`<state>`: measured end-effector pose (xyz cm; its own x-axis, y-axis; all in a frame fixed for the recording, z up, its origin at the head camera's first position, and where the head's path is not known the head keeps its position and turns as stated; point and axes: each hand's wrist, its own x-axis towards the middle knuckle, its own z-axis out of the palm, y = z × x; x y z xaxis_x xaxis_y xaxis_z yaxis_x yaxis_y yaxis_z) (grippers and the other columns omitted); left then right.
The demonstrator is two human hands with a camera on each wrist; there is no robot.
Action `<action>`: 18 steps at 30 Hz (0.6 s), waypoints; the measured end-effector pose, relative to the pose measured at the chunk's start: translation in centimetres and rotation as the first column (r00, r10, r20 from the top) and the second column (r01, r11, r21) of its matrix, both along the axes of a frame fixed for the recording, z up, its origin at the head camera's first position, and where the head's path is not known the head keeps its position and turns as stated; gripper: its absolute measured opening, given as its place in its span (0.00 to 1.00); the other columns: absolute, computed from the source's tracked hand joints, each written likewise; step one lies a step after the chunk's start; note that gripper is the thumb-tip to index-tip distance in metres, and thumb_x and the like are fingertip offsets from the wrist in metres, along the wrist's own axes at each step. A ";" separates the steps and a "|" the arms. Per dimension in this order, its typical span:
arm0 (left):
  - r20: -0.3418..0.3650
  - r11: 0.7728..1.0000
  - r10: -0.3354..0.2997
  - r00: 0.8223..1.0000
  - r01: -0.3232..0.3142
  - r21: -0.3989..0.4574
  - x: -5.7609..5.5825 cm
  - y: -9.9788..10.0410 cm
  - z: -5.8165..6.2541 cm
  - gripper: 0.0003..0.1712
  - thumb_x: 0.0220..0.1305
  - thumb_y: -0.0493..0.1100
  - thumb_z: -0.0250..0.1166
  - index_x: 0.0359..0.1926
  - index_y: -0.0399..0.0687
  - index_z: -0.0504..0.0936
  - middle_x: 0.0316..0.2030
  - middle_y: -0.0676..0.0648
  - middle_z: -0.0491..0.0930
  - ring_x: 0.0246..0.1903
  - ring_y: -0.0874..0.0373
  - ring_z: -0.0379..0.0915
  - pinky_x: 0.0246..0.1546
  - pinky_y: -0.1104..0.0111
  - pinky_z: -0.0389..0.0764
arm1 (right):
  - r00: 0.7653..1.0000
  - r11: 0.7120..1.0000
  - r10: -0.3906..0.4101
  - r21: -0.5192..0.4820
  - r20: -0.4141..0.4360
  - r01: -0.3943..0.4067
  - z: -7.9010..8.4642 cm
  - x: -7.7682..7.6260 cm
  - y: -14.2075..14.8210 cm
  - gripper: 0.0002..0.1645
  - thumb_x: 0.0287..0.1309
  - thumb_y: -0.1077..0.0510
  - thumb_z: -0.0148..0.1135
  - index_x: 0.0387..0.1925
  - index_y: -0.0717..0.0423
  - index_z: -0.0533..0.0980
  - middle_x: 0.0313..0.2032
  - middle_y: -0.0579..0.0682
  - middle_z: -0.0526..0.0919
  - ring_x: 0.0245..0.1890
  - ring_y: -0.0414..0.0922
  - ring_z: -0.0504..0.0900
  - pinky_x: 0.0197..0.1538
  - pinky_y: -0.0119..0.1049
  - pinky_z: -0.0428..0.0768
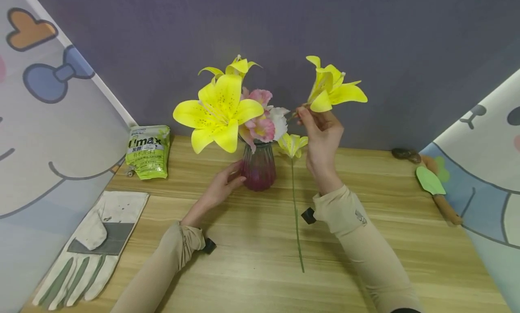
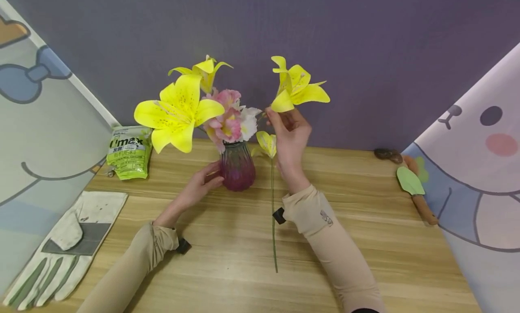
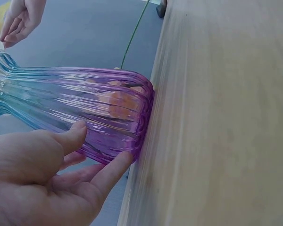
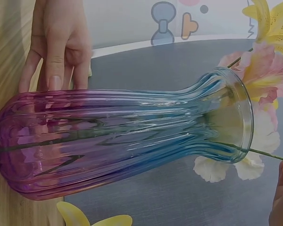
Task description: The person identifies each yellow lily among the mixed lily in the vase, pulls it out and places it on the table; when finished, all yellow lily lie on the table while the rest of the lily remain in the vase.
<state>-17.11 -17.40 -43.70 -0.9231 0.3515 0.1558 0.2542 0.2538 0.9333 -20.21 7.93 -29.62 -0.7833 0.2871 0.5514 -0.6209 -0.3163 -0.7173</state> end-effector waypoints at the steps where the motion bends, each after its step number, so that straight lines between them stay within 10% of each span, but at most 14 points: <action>1: 0.003 1.000 -0.001 1.000 0.001 -0.001 0.0 0.0 0.0 0.34 0.79 0.27 0.58 0.80 0.26 0.58 0.77 0.27 0.62 0.73 0.34 0.66 0.65 0.57 0.82 | 1.000 1.000 0.000 -0.006 0.000 0.000 0.0 0.0 0.0 0.02 0.68 0.71 0.70 0.40 0.65 0.86 0.36 0.54 0.89 0.35 0.45 0.88 0.41 0.34 0.89; 18: -0.001 1.000 -0.013 1.000 0.013 0.021 0.0 -0.1 -0.2 0.34 0.80 0.27 0.58 0.80 0.26 0.58 0.75 0.25 0.65 0.70 0.32 0.70 0.63 0.59 0.83 | 0.998 0.994 -0.031 -0.108 -0.053 0.026 0.5 0.2 0.4 0.05 0.66 0.73 0.70 0.35 0.64 0.86 0.32 0.54 0.89 0.31 0.46 0.88 0.42 0.37 0.91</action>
<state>-17.12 -17.45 -43.92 -0.9185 0.3598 0.1640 0.2580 0.2309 0.9382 -20.03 8.33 -29.15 -0.7436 0.3686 0.5579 -0.6680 -0.3713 -0.6450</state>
